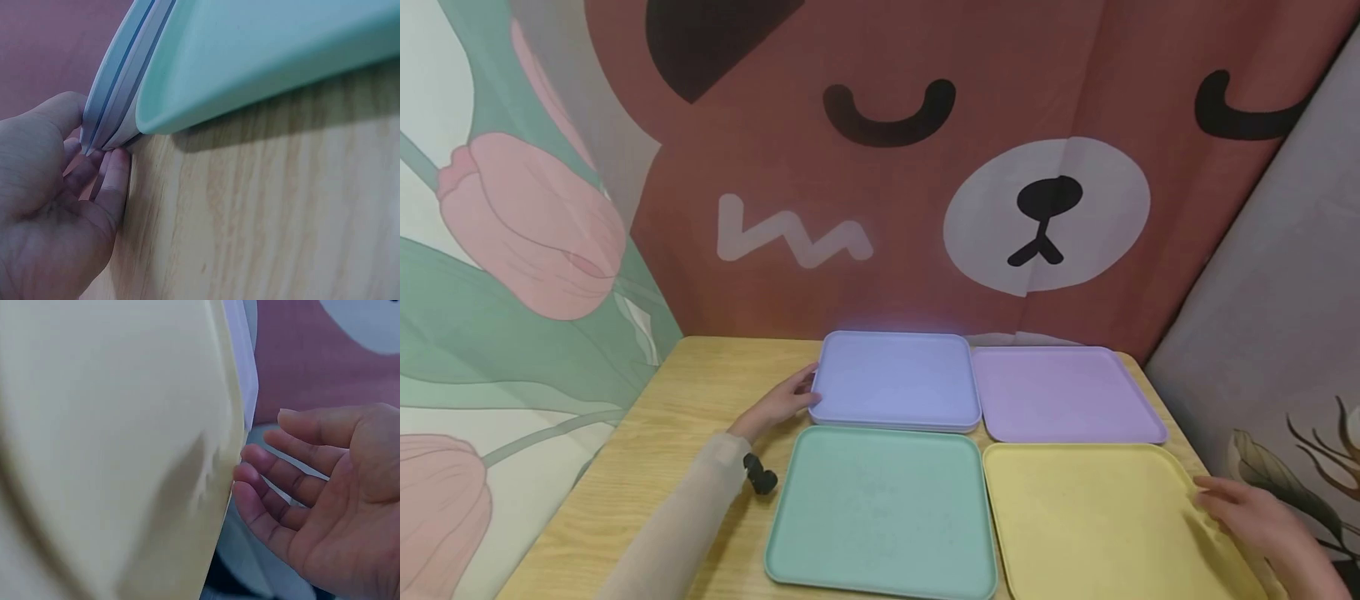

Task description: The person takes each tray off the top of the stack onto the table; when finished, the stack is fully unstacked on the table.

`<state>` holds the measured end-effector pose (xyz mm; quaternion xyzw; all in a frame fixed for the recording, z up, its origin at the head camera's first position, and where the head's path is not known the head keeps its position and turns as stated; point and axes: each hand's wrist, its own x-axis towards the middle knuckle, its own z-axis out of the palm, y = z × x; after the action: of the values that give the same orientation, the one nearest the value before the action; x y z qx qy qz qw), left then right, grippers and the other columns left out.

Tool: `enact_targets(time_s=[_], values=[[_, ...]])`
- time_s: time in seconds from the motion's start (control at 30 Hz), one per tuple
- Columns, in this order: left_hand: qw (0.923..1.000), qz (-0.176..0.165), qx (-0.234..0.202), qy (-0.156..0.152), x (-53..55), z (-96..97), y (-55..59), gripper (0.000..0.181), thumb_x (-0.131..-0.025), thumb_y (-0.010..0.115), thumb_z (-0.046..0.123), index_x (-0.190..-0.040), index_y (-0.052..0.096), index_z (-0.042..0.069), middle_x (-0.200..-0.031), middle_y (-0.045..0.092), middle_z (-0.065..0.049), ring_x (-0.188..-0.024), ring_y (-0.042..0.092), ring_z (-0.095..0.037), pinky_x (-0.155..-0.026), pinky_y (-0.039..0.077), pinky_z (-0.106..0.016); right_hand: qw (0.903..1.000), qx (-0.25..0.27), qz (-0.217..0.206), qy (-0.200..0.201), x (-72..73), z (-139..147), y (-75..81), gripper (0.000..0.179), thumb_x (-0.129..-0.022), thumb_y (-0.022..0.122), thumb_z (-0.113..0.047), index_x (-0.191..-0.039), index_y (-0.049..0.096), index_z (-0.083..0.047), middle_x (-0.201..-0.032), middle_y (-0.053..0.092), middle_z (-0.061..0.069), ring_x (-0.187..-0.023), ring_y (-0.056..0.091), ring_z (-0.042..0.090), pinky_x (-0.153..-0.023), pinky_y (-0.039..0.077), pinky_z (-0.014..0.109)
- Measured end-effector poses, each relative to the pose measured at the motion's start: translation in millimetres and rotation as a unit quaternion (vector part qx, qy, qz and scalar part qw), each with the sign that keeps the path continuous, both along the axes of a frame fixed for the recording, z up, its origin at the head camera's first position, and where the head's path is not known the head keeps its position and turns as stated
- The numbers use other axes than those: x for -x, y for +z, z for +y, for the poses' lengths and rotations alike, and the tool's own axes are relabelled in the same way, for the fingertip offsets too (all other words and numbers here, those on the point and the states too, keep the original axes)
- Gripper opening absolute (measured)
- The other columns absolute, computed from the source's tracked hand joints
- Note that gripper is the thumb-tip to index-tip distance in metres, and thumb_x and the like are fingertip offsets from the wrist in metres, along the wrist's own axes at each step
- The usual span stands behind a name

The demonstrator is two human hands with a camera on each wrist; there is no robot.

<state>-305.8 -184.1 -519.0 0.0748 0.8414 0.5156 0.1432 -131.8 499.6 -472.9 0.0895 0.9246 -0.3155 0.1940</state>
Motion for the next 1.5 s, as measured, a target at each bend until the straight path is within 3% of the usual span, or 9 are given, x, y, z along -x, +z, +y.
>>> enact_targets(time_s=[0.13,0.33,0.63,0.9,1.1,1.33,1.5], values=[[1.0000,-0.003,0.000,0.001,-0.7,-0.4,1.2,0.073,-0.102,0.062,0.022,-0.163,0.023,0.021,-0.163,0.032,-0.014,-0.147,0.036,-0.034,-0.117,0.034,-0.051,0.9989,0.026,0.005,0.038,16.4,-19.5,12.3,0.069,-0.110,0.042,-0.033,-0.143,0.026,0.026,-0.120,0.062,0.035,-0.097,0.069,0.025,-0.081,0.058,0.040],[1.0000,-0.007,-0.006,0.000,-1.1,-0.3,2.0,0.073,-0.102,0.062,0.021,-0.163,0.023,0.019,-0.164,0.031,-0.014,-0.147,0.036,-0.034,-0.117,0.034,-0.051,0.9930,0.062,0.053,0.086,41.2,-52.8,22.5,0.059,-0.109,0.046,-0.022,-0.143,0.031,0.024,-0.118,0.066,0.028,-0.091,0.063,0.001,-0.078,0.055,0.025],[1.0000,-0.004,-0.004,0.002,-1.6,0.6,1.8,0.072,-0.102,0.062,0.021,-0.163,0.023,0.020,-0.164,0.031,-0.013,-0.146,0.037,-0.034,-0.116,0.036,-0.050,0.9886,0.071,0.089,0.098,72.8,-112.1,32.1,0.052,-0.107,0.050,-0.018,-0.141,0.041,0.020,-0.122,0.064,0.031,-0.103,0.067,0.029,-0.081,0.057,0.035],[1.0000,0.003,-0.001,0.005,0.5,3.2,0.8,0.072,-0.102,0.062,0.020,-0.163,0.024,0.020,-0.161,0.035,-0.016,-0.144,0.040,-0.034,-0.115,0.037,-0.050,0.9856,0.106,0.090,0.096,94.9,-146.3,24.9,0.052,-0.106,0.053,-0.019,-0.143,0.042,0.017,-0.136,0.055,0.035,-0.114,0.065,0.038,-0.088,0.058,0.040],[0.9999,-0.007,0.004,0.008,-0.5,3.9,1.9,0.072,-0.102,0.062,0.022,-0.163,0.023,0.022,-0.163,0.032,-0.013,-0.146,0.038,-0.033,-0.116,0.036,-0.050,0.9872,0.104,0.086,0.085,109.3,-165.9,17.7,0.055,-0.104,0.057,-0.023,-0.144,0.045,0.013,-0.127,0.064,0.030,-0.110,0.065,0.028,-0.085,0.056,0.033],[0.9999,-0.010,-0.003,0.011,-2.2,3.1,4.0,0.072,-0.102,0.062,0.021,-0.163,0.023,0.022,-0.164,0.031,-0.013,-0.147,0.037,-0.034,-0.116,0.035,-0.050,0.9853,0.119,0.083,0.090,125.0,-185.5,12.7,0.054,-0.104,0.056,-0.021,-0.144,0.045,0.012,-0.126,0.065,0.029,-0.108,0.065,0.029,-0.088,0.055,0.039],[0.9998,-0.010,-0.002,0.016,-2.0,2.0,2.8,0.072,-0.102,0.062,0.022,-0.163,0.024,0.022,-0.164,0.031,-0.013,-0.147,0.037,-0.034,-0.117,0.035,-0.051,0.9843,0.137,0.078,0.080,135.8,-201.1,8.8,0.055,-0.103,0.058,-0.022,-0.145,0.044,0.011,-0.124,0.066,0.027,-0.103,0.066,0.026,-0.086,0.056,0.036]])
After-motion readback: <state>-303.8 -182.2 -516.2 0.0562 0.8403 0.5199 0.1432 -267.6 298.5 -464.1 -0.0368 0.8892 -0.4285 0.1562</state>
